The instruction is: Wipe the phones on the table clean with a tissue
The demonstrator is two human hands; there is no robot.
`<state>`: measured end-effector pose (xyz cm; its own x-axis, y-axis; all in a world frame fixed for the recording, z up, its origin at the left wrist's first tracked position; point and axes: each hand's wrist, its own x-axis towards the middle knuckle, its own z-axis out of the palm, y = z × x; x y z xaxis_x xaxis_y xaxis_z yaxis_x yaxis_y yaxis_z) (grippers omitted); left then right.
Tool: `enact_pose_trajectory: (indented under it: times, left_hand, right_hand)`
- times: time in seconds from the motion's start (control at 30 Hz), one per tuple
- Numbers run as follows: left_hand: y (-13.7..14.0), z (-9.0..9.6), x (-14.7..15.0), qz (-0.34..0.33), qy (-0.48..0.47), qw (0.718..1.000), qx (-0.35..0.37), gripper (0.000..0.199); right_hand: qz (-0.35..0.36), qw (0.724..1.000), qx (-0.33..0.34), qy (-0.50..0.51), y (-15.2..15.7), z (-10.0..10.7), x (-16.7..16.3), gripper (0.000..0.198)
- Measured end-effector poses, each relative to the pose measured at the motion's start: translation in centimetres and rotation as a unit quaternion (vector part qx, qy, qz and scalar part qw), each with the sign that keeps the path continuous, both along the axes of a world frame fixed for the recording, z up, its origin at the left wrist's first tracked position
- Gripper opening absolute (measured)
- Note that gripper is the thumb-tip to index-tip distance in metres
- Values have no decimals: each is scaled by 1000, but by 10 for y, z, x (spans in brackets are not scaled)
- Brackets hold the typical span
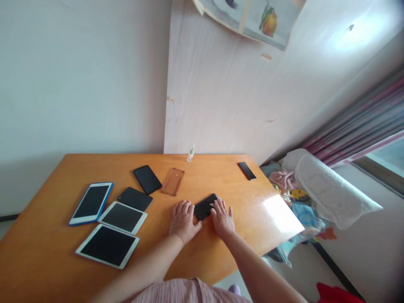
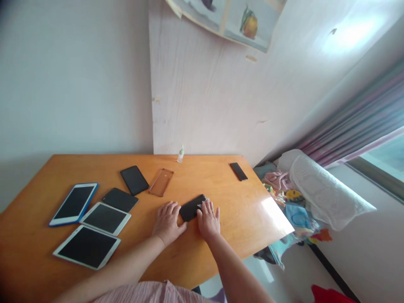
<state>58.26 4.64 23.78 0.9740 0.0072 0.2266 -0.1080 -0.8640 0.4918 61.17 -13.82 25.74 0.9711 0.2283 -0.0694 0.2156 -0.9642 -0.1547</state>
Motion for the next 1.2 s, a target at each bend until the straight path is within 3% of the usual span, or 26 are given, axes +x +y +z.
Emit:
enact_pose_trajectory:
  times: [0.2,0.37,0.43,0.57,0.63,0.73,0.8,0.97,1.03,1.13,1.2]
  left_hand:
    - [0,3,-1,0,8,1000,-6,52]
    - [-2,6,-1,2,13,1000,4,54]
    - [-2,6,-2,2,18,1000,3,54]
    - [-3,5,-3,10,20,1000,-6,53]
    - [-3,5,-3,11,20,1000,-10,54]
    - [-4,7,-3,11,21,1000,-12,56]
    - [-4,7,-3,12,22,1000,-8,57]
    - [-3,5,-4,12,34,999,-4,55]
    - [-3,5,-4,10,35,999,-4,57]
    - [-4,7,-4,10,37,999,-2,59]
    - [-4,7,-4,14,41,999,-5,59]
  right_hand:
    - [183,983,27,-3,1,-11,-27,52]
    - [36,999,-27,-17,-13,-13,-5,53]
    - [63,998,-26,-18,-11,-14,-6,53]
    - [212,977,10,-6,-9,-16,-19,52]
    - [190,982,6,-8,-14,-16,-12,52]
    - [76,997,-18,-23,-17,-14,7,53]
    - [65,997,-19,-25,-13,-14,10,55]
    - [255,967,18,-3,-3,-13,-7,51]
    - [232,973,8,-8,-7,-11,2,51]
    - [116,993,-21,-23,-13,-9,24,53]
    - [111,993,-20,-25,-9,-8,27,53]
